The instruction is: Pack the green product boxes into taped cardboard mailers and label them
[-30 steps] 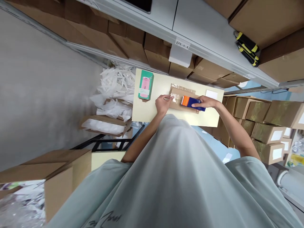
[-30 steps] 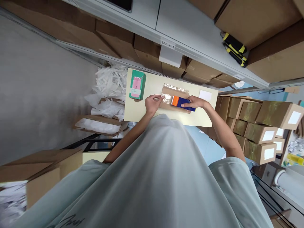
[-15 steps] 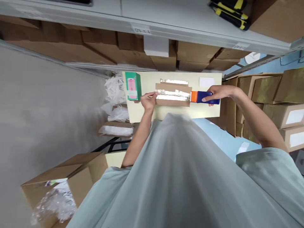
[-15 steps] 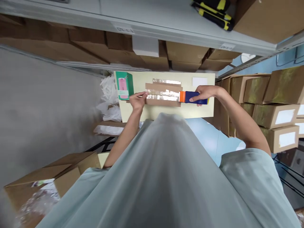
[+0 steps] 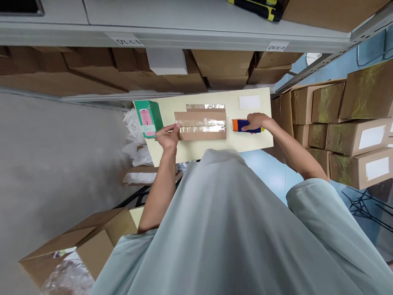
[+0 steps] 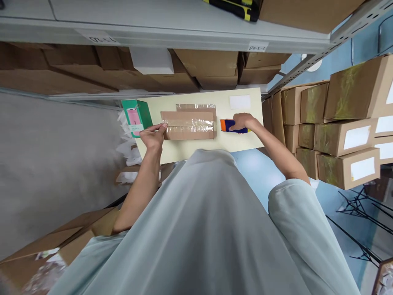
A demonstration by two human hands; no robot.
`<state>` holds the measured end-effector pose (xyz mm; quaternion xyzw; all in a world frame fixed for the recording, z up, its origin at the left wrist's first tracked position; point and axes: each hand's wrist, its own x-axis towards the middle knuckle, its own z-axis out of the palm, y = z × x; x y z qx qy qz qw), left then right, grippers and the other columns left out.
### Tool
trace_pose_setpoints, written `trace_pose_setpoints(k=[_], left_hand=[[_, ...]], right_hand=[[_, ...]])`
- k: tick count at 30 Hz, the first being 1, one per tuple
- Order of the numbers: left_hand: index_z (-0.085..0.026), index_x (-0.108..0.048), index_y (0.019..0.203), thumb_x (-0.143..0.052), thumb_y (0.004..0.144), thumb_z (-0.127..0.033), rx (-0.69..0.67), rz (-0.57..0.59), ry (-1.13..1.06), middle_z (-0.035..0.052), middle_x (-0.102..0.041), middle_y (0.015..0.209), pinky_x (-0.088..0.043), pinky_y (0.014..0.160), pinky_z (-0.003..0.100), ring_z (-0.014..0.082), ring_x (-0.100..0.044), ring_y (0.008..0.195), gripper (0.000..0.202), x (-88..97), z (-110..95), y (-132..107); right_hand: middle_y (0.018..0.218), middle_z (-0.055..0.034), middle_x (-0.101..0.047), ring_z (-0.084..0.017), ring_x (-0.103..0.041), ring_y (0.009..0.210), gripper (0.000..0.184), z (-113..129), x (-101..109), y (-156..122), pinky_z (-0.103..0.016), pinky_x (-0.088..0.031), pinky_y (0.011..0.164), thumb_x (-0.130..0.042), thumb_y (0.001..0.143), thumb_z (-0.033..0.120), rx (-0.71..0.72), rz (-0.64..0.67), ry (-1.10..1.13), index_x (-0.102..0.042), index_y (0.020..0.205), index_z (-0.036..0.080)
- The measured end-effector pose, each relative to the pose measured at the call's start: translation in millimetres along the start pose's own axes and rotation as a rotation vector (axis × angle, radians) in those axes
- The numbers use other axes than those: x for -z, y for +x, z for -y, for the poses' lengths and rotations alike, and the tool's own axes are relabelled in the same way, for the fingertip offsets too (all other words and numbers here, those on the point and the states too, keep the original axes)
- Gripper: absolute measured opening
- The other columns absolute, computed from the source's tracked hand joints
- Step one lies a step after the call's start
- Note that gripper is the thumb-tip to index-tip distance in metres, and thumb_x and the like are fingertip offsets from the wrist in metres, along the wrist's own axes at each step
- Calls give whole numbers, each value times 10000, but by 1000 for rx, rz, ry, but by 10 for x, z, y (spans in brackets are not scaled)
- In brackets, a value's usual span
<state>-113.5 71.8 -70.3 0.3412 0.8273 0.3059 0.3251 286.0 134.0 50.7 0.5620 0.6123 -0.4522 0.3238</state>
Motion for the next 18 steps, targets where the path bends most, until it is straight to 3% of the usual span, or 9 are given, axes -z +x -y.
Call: trace_pose_setpoints(k=[2,5,8,13,15,18], left_hand=[[-146,-884,919,-862,841,-282,-7,9,47,79,-861,955,-665,1040,451,277,-815,987,158,6,8,8],[-127,-890,932,-850,854,-257,-20,9,69,93,-862,968,-663,1024,423,270,-817,982,156,20,8,15],[-127,-884,901,-835,853,-235,-36,5,87,82,-851,934,-664,987,400,261,-809,959,129,36,5,13],[-129,-878,920,-818,856,-253,-30,45,88,79,-858,961,-653,988,399,265,-808,971,151,125,50,-21],[-123,-876,973,-807,874,-278,-9,67,97,88,-866,1003,-642,1017,407,268,-806,989,197,215,68,-54],[-105,-857,1141,-805,900,-320,-12,77,157,119,-863,1091,-632,1052,450,279,-796,973,327,369,13,-142]], right_hand=[[830,-94,-845,-290,-837,911,431,117,-65,-8,-351,-593,884,-847,980,564,-33,-56,-86,-845,1029,136],[1064,-146,-870,-322,-830,1066,443,281,-181,24,-372,-592,949,-802,1018,499,-66,-138,-125,-808,1243,117],[1184,-204,-851,-370,-816,1157,460,452,-312,119,-414,-601,978,-818,1005,459,-96,-189,-102,-801,1298,105],[1201,-255,-843,-401,-811,1193,319,637,-542,201,-489,-574,974,-766,1003,256,-249,-303,-60,-812,1271,90],[1263,-264,-832,-389,-804,1232,302,629,-618,118,-468,-569,981,-719,1051,265,-295,-322,-20,-804,1283,92],[1369,-246,-809,-383,-787,1296,383,585,-650,-127,-432,-589,1004,-656,1122,419,-278,-407,67,-783,1333,127]])
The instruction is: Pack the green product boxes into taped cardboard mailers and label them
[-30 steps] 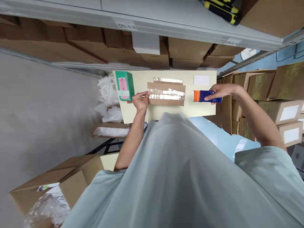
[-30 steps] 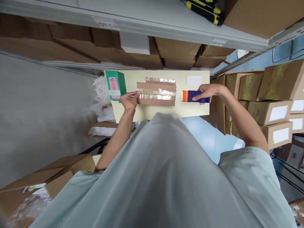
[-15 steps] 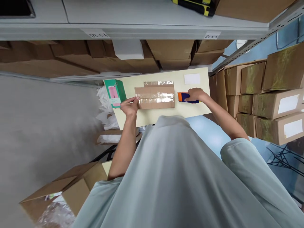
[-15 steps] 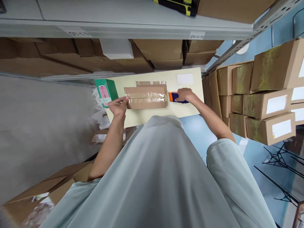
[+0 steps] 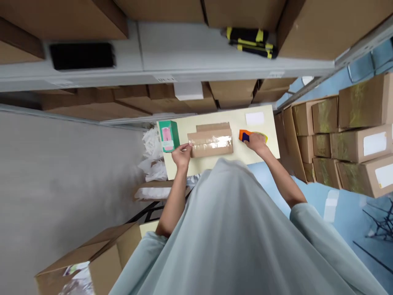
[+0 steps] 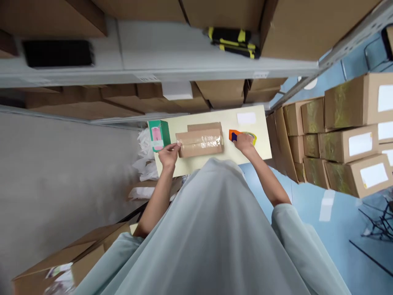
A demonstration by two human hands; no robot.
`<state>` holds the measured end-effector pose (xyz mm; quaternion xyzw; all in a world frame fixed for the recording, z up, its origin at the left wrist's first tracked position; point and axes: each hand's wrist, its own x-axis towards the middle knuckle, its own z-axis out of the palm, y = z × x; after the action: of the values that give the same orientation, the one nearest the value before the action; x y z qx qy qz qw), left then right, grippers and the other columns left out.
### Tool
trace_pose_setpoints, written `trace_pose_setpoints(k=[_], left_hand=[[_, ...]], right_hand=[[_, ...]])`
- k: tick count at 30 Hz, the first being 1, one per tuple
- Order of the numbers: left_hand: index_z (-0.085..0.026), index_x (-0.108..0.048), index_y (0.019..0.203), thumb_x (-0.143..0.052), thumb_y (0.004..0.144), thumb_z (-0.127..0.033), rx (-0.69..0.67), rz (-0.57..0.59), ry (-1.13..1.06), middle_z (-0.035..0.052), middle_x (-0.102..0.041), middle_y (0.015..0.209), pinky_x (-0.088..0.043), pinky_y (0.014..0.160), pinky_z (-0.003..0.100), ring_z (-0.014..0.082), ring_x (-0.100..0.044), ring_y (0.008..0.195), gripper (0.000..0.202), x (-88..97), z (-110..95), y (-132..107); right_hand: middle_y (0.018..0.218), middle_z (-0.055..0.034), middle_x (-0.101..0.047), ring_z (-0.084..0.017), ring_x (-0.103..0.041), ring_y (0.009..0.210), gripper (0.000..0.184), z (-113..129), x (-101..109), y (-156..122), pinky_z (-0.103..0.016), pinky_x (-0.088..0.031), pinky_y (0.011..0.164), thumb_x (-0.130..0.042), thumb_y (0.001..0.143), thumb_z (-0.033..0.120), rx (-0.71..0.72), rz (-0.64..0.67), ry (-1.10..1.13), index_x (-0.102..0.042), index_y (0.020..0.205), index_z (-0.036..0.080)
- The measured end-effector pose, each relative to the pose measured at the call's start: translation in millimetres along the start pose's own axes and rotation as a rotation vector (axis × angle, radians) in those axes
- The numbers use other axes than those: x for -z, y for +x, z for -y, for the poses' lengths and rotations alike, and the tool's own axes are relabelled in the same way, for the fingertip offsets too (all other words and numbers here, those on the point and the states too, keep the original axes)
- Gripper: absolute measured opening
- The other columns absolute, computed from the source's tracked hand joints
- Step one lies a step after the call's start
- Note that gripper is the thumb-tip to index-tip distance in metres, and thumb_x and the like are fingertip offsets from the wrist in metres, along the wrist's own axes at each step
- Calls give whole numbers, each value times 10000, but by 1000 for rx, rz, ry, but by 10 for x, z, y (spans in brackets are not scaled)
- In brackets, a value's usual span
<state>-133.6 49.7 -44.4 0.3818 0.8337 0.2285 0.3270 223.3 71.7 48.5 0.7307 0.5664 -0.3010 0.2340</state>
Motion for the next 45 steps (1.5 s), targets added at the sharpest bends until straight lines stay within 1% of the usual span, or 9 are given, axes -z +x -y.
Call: trace_pose_setpoints(k=[4,10,15,20,25,31,38,41,45], left_hand=[[-116,-800,1305,-766,913,-240,-240,-60,-36,179,-804,1287,-620,1097,501,289,-783,979,413,70,-390,-189],[-253,-754,1450,-639,1097,-305,-962,-65,-314,124,-755,1354,-601,1178,458,287,-725,1283,375,24,-1753,-429],[-195,-655,1566,-578,1029,-114,-989,-208,-430,178,-668,1489,-560,1274,466,300,-683,1423,549,92,-2652,-261],[-132,-575,1647,-542,937,-33,-899,-106,-381,225,-585,1690,-474,1377,545,357,-586,1598,718,54,-2898,55],[-90,-544,1676,-569,975,-107,-862,-10,-293,232,-570,1742,-420,1415,549,357,-545,1648,702,-79,-2612,29],[-115,-624,1608,-694,975,-277,-678,75,-292,238,-620,1697,-451,1382,558,385,-583,1614,657,-147,-1574,45],[-141,-735,1450,-708,960,-329,-132,100,-178,228,-810,1403,-570,1207,526,391,-744,1380,526,180,120,32],[-136,-743,1428,-639,1022,-327,-126,201,-131,212,-822,1379,-583,1154,453,350,-766,1333,461,177,206,-114],[-156,-744,1419,-643,1074,-471,-169,226,-8,205,-833,1338,-564,1121,464,392,-767,1293,478,-5,-12,-190]], right_hand=[[1289,-243,-832,-406,-812,1209,520,8,371,-241,-415,-620,942,-649,1105,520,87,-92,174,-720,1403,100],[1315,-170,-829,-357,-804,1210,519,613,1406,-376,-375,-616,960,-604,1079,418,475,-375,304,-619,1518,144],[1365,-234,-797,-387,-758,1285,523,1313,2241,-313,-455,-581,1076,-533,1100,364,631,-626,91,-580,1543,90],[1439,-227,-781,-364,-721,1393,488,1827,2653,-110,-464,-520,1197,-531,1120,294,534,-644,-142,-590,1576,130],[1454,-209,-781,-327,-717,1395,453,2048,2666,94,-444,-510,1234,-576,1116,276,483,-617,-186,-640,1541,133],[1839,-293,-378,-359,-327,1740,698,1780,2137,155,-574,-229,1442,-358,1144,258,548,-832,-95,-298,1783,-14],[1880,-315,-275,-374,-239,1794,829,976,-11,-63,-614,-268,1442,-259,1157,476,438,-566,361,-183,1805,-36],[1841,-336,-350,-373,-358,1752,897,924,-710,-147,-584,-357,1406,-313,1145,577,321,-386,525,-201,1795,-31],[1837,-334,-367,-366,-454,1704,1027,999,-986,-42,-518,-454,1339,-406,1112,689,166,-332,652,-133,1807,-17]])
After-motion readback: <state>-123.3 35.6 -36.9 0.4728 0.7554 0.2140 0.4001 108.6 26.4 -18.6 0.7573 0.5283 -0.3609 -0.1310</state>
